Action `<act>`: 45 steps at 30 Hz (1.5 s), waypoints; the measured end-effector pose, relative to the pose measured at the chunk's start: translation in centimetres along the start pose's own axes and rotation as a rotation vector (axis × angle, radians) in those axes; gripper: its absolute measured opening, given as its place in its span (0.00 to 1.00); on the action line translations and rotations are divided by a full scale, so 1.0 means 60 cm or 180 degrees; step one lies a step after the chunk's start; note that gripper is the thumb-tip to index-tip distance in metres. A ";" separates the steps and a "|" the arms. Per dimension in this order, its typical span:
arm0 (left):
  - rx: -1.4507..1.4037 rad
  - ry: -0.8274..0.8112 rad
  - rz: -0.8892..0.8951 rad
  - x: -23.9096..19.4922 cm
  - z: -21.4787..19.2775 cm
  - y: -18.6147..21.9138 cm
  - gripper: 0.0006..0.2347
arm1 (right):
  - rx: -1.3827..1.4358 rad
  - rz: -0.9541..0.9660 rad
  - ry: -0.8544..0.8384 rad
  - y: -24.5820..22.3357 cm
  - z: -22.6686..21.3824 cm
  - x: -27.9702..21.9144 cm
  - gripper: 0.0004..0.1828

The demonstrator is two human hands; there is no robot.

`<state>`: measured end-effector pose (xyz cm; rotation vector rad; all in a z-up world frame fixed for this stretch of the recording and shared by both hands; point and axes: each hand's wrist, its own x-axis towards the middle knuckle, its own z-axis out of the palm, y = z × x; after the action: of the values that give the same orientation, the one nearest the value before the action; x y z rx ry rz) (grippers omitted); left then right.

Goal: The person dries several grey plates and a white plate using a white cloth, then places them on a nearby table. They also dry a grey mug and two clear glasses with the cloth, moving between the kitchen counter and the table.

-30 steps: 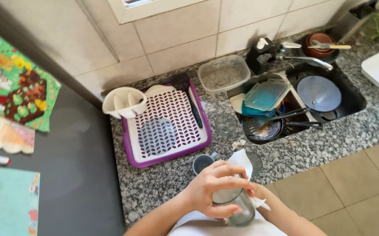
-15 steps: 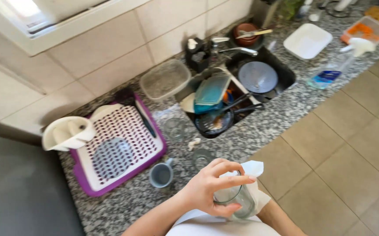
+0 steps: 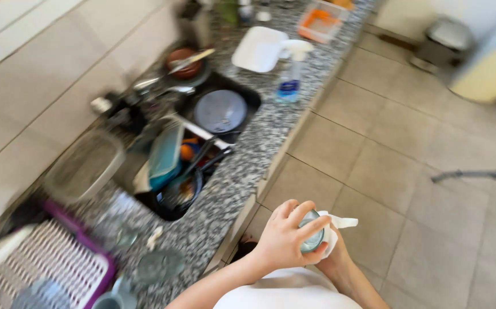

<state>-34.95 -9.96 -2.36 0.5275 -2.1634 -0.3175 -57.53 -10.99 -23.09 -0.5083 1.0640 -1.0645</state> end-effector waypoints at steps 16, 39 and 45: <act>-0.1025 -0.0840 0.1521 0.258 0.396 -0.038 0.15 | 0.2213 -0.1007 0.3214 -0.230 -0.034 -0.191 0.26; -0.2653 -0.2715 0.2441 0.468 1.063 0.291 0.19 | 0.3952 -0.2157 0.5588 -0.272 -0.430 -0.488 0.23; -0.2354 -0.2932 0.2992 0.418 1.323 0.367 0.21 | 0.4622 -0.2820 0.6317 -0.250 -0.463 -0.516 0.21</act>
<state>-117.81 0.44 -23.30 -1.2409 -2.5768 -0.8641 -91.65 13.76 -9.66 1.8481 1.1124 -2.8159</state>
